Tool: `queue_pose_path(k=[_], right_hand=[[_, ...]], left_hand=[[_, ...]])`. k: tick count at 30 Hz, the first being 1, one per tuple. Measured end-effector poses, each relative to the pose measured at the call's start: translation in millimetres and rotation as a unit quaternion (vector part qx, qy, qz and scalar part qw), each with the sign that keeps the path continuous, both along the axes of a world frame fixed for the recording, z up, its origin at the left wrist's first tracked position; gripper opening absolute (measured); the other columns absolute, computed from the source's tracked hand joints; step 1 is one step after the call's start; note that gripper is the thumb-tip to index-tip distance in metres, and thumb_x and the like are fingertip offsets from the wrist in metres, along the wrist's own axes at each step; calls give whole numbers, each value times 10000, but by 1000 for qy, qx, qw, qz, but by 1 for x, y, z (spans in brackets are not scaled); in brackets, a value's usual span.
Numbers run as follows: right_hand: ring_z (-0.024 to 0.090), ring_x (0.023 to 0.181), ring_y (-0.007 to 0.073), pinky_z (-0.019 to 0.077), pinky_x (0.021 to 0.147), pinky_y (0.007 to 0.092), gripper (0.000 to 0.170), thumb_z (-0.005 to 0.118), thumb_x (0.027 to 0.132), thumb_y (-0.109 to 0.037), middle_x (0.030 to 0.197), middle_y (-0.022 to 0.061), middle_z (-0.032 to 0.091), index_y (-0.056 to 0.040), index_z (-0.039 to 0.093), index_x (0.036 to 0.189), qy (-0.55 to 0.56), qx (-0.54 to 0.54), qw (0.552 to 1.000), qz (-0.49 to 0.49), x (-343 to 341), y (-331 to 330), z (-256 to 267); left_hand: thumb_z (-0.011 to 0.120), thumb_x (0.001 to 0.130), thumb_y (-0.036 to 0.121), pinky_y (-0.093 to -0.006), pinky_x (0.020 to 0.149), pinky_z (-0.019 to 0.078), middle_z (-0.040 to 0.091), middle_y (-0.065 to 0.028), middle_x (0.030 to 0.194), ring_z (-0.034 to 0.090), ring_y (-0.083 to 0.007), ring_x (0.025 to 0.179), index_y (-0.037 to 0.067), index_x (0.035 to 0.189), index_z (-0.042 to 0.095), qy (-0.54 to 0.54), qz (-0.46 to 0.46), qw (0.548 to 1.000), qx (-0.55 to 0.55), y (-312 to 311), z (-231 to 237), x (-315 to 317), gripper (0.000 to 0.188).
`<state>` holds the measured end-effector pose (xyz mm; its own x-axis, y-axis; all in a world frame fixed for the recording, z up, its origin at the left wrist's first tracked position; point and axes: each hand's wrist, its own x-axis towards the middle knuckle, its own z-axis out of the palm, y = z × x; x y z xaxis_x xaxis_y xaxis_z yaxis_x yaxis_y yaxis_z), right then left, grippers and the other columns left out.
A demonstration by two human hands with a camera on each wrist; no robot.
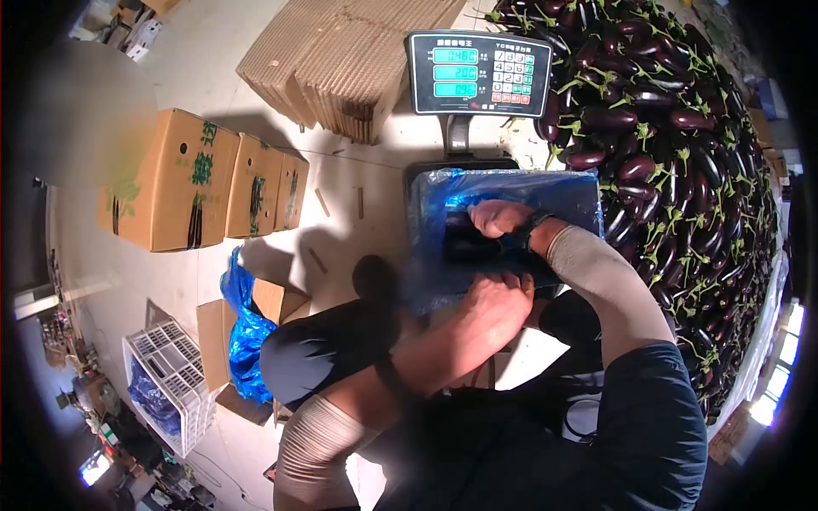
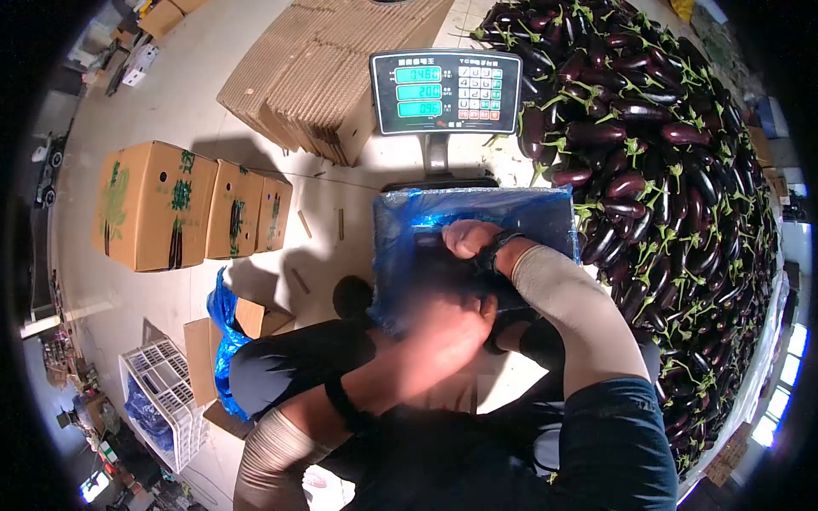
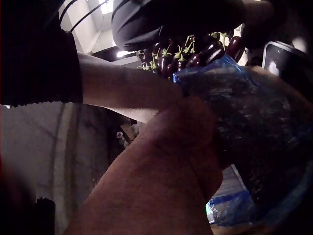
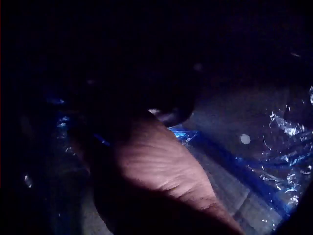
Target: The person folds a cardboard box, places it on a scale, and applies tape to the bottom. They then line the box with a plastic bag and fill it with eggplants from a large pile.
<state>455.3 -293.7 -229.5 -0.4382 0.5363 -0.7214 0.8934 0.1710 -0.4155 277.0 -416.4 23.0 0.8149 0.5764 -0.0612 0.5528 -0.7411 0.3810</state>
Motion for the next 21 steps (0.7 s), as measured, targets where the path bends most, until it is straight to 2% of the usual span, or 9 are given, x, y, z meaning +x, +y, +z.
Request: queue_pose_path(k=[3,5,9,11,15,16,17,19,21], right_hand=[[660,857,248,527,705,377,234,664,845,-277,1004,90,720,-64,704,933,51,10,992,117,0,-2,19],[669,1066,337,533,891,418,285,537,871,-243,1118,134,708,-132,740,1038,-43,67,996,50,-25,-11,97],[662,1103,321,525,930,442,329,526,873,-225,1149,169,695,-79,731,1086,-58,14,994,91,-26,-7,77],[697,875,253,550,712,470,247,603,860,-256,975,25,744,-127,768,991,-80,119,988,61,-35,-17,82],[706,802,292,560,704,466,274,546,845,-216,871,133,725,-53,762,885,5,192,977,88,-34,-27,63],[707,800,301,566,699,494,241,577,823,-203,896,156,727,-61,762,886,-109,209,971,30,-51,-27,-21],[701,763,301,567,640,493,167,635,766,-182,879,136,728,-82,759,816,103,338,916,191,-21,-30,11],[691,953,237,568,751,507,336,694,752,-243,1070,61,731,-192,766,1077,-141,39,982,119,-64,-1,64],[690,952,241,569,752,491,331,690,770,-261,1075,62,729,-178,760,1083,-115,37,988,99,-42,2,118]], left_hand=[[561,843,115,-364,606,521,680,-126,888,685,-230,737,-20,1213,616,9,6,1000,-13,0,1,3,398],[568,848,122,-384,652,528,696,-137,916,696,-239,754,-3,1232,612,16,11,1000,-25,0,-1,4,407],[576,843,127,-372,599,525,689,-125,882,685,-232,665,1,1183,634,-24,11,1000,-10,-4,-14,2,367],[578,842,121,-370,583,525,686,-121,875,681,-229,641,2,1171,638,-38,3,999,6,-4,-12,1,356],[582,809,72,-394,583,547,666,-121,841,687,-264,706,15,1145,628,-65,-20,998,-12,1,-4,3,344],[596,779,71,-388,589,557,652,-134,817,685,-295,726,24,1137,622,-64,-10,998,-29,2,-3,4,362],[585,791,77,-426,649,563,681,-158,910,685,-344,781,13,1189,600,-48,-10,995,-84,4,-3,5,403],[580,842,117,-451,757,555,689,-174,1015,682,-359,881,24,1234,582,-6,-14,990,-138,10,8,8,403],[577,870,145,-451,805,544,685,-181,1049,673,-360,935,33,1233,588,42,-22,986,-159,15,21,18,380]])
